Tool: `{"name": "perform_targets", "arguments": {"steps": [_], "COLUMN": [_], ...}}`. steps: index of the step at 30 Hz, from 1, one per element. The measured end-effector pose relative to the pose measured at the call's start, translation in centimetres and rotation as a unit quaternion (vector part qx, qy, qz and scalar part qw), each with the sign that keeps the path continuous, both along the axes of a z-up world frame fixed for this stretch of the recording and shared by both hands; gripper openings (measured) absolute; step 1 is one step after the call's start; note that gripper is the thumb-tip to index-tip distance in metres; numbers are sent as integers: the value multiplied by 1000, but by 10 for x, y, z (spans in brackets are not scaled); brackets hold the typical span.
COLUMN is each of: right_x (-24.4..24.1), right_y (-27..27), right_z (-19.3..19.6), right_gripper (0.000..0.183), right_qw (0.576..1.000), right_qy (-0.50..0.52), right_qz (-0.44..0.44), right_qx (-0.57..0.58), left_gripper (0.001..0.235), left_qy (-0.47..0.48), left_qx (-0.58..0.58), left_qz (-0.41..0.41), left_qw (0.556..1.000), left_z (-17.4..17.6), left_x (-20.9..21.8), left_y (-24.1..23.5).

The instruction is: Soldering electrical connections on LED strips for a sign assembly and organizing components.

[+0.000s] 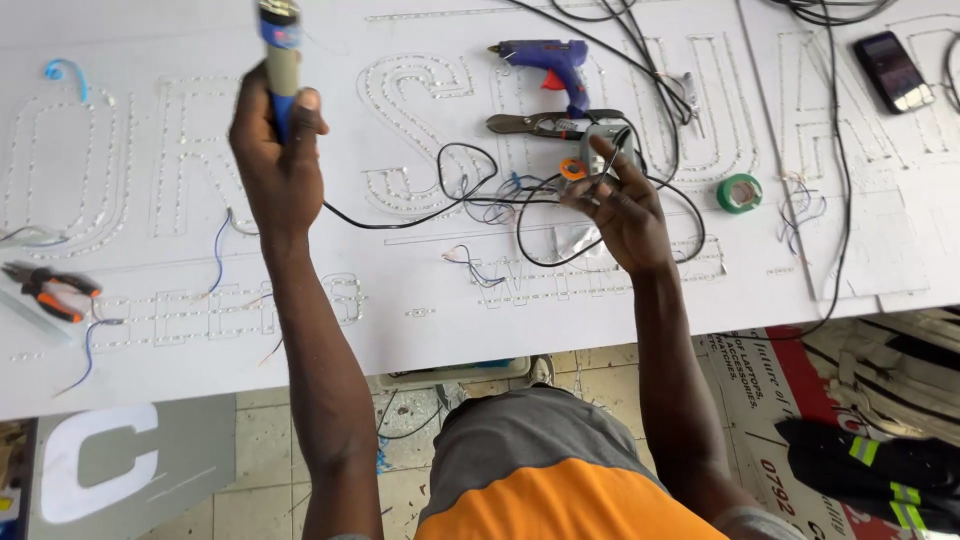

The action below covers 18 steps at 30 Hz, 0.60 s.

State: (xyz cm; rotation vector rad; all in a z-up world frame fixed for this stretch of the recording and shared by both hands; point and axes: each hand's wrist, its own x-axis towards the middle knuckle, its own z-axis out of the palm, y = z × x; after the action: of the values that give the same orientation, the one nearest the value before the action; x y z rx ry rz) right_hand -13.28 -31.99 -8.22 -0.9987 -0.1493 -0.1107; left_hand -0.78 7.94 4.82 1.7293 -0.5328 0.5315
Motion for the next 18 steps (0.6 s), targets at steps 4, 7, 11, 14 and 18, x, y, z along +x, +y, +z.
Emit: {"name": "perform_targets", "arguments": {"steps": [4,7,11,14,18], "right_x": [-8,-11,-28,-39,-40], "right_y": [-10,-15,-24,-41,-65], "right_z": [-5,-8,-3,3,-1], "right_gripper": [76,78,57,52,43], "right_qw": [996,994,976,971,961], "right_qy": [18,8,20,49,108], "right_qz": [-4,-49,-185,-191,-223], "right_qx": [88,100,-113,-138,-123], "left_gripper": [34,29,36,36,38], "left_qy": [-7,48,110,148,176], "left_qx": [72,96,193,248,304], "left_qz": [-40,-68,-69,-95,-118], "left_qw": [997,992,973,953,929], "left_z": [-15,-42,-79,-95,-71], "left_x": [8,14,10,4,-19], "left_y": [-26,-45,-59,-64,-71]}}
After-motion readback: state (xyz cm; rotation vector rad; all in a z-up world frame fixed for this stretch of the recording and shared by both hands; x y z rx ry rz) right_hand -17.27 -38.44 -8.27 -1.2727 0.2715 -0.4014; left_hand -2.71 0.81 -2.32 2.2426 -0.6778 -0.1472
